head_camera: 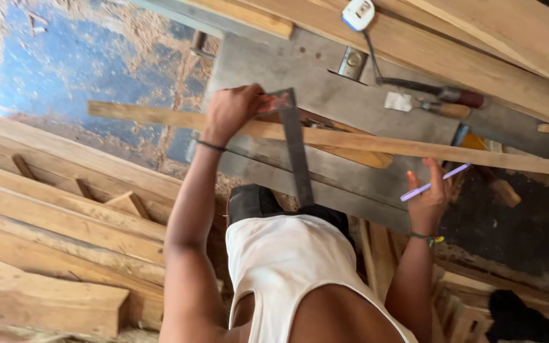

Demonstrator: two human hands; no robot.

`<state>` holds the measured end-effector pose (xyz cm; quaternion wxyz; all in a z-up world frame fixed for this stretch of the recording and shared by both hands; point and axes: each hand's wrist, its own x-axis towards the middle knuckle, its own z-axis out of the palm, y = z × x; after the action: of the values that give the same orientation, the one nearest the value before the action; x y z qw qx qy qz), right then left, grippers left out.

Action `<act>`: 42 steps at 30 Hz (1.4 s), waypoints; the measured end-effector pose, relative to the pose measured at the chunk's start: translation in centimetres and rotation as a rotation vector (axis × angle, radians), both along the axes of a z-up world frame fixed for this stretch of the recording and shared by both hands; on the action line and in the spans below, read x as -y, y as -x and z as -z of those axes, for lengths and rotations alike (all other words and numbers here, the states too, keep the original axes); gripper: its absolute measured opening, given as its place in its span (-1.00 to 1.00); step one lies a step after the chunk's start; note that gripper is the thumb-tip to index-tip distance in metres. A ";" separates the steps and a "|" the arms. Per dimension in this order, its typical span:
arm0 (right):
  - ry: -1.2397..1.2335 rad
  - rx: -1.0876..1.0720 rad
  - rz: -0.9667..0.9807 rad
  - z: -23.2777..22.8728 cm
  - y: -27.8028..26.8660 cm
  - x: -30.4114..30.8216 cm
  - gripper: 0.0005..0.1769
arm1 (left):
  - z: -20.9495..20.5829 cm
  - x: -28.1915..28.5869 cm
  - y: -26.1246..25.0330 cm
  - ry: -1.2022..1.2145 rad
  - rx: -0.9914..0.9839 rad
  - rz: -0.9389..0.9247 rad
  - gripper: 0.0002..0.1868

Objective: The person measures a wooden plank with a tape measure and marks it with a purple pen. They then use a try square to draw perpendicular lines on the wood. Finally, the person smooths the edges of the plank using a small sanding block.

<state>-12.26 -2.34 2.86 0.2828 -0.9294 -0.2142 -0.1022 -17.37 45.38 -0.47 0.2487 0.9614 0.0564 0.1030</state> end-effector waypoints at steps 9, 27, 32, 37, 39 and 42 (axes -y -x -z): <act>-0.122 -0.004 0.243 -1.6 6.1 -3.9 -0.61 | -1.2 -0.4 -3.6 0.275 -0.072 0.364 -0.34; -0.123 0.065 0.104 0.7 0.9 -6.2 -0.64 | -0.6 1.0 -3.4 0.138 0.006 0.414 -0.75; -0.138 0.061 -0.113 1.8 -2.2 -9.1 -0.56 | -1.1 3.5 -3.8 0.103 -0.061 0.340 -0.76; -0.070 0.212 -0.196 3.8 -3.4 -14.2 -0.55 | -2.0 3.6 -3.0 0.076 0.068 0.405 -0.65; -0.048 0.196 -0.185 3.2 -3.1 -14.1 -0.57 | -2.5 3.5 -3.1 0.076 0.097 0.434 -0.63; -0.048 0.147 -0.158 2.8 -2.7 -14.5 -0.59 | -3.1 2.9 -3.3 0.086 0.067 0.472 -0.62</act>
<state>-9.55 12.12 0.07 0.2958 -0.8925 -0.3044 -0.1527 -14.10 42.46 2.60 0.3083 0.9325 -0.1739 0.0716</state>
